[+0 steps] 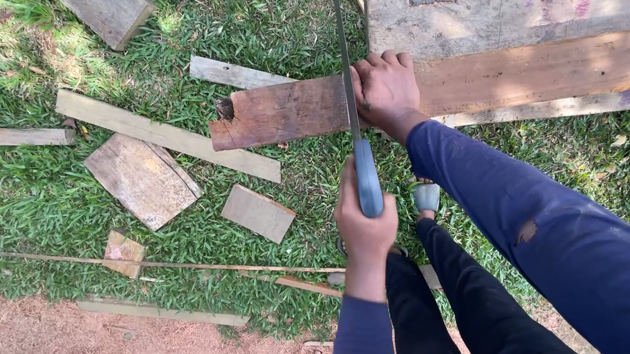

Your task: Using a hand saw to cut through a wooden plank outdoors.

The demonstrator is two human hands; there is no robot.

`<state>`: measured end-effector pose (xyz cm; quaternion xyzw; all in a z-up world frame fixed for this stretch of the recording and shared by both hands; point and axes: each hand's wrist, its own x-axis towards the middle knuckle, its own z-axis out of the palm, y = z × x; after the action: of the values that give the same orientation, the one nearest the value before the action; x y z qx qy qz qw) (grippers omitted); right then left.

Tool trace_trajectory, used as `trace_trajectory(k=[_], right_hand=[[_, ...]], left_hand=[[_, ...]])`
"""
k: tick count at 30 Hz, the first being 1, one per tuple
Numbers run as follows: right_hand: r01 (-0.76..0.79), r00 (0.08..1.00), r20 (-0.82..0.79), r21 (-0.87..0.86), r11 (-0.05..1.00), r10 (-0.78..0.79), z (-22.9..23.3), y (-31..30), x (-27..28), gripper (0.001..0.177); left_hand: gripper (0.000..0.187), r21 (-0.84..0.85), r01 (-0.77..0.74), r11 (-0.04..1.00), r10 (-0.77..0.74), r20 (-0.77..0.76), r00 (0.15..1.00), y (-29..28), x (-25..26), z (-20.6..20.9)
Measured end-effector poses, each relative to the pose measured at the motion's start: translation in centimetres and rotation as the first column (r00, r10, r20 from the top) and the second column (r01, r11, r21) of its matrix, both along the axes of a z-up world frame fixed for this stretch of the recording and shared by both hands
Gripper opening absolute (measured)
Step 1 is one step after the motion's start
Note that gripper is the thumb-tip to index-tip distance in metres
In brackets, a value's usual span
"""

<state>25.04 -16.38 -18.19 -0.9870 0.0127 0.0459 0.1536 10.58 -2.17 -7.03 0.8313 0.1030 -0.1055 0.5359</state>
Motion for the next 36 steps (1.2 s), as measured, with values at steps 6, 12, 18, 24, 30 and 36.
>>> trace_trajectory(k=[6, 12, 18, 24, 30, 36], right_hand=[[0.033, 0.998, -0.046, 0.088, 0.996, -0.029, -0.7, -1.7, -0.2, 0.038], [0.116, 0.960, 0.271, -0.132, 0.984, -0.076, -0.7, -5.0, -2.2, 0.037], [0.132, 0.991, 0.012, -0.036, 0.991, -0.131, 1.3, -4.8, -2.8, 0.039], [0.133, 0.990, 0.053, -0.023, 0.991, -0.132, 1.5, -4.8, -2.7, 0.039], [0.140, 0.989, 0.040, -0.018, 0.990, -0.139, 1.4, -4.7, -2.5, 0.038], [0.136, 0.989, 0.065, -0.022, 0.990, -0.135, 1.5, -4.9, -2.6, 0.038]], left_hand=[[0.064, -0.042, 0.008, 0.999, -0.002, 0.128, 0.992, -0.7, 2.4, -1.2], [0.065, -0.036, -0.032, 0.999, 0.034, 0.054, 0.998, -1.0, 2.6, -0.5], [0.066, 0.020, -0.004, 1.000, 0.001, 0.117, 0.993, -0.5, 0.0, 0.1], [0.072, -0.098, -0.024, 0.995, 0.023, -0.013, 1.000, 2.1, -8.1, 3.6], [0.072, -0.067, 0.004, 0.998, -0.002, 0.026, 1.000, 2.3, -7.8, 2.4], [0.065, 0.050, 0.014, 0.999, -0.024, 0.215, 0.976, -1.5, 4.1, -2.5]])
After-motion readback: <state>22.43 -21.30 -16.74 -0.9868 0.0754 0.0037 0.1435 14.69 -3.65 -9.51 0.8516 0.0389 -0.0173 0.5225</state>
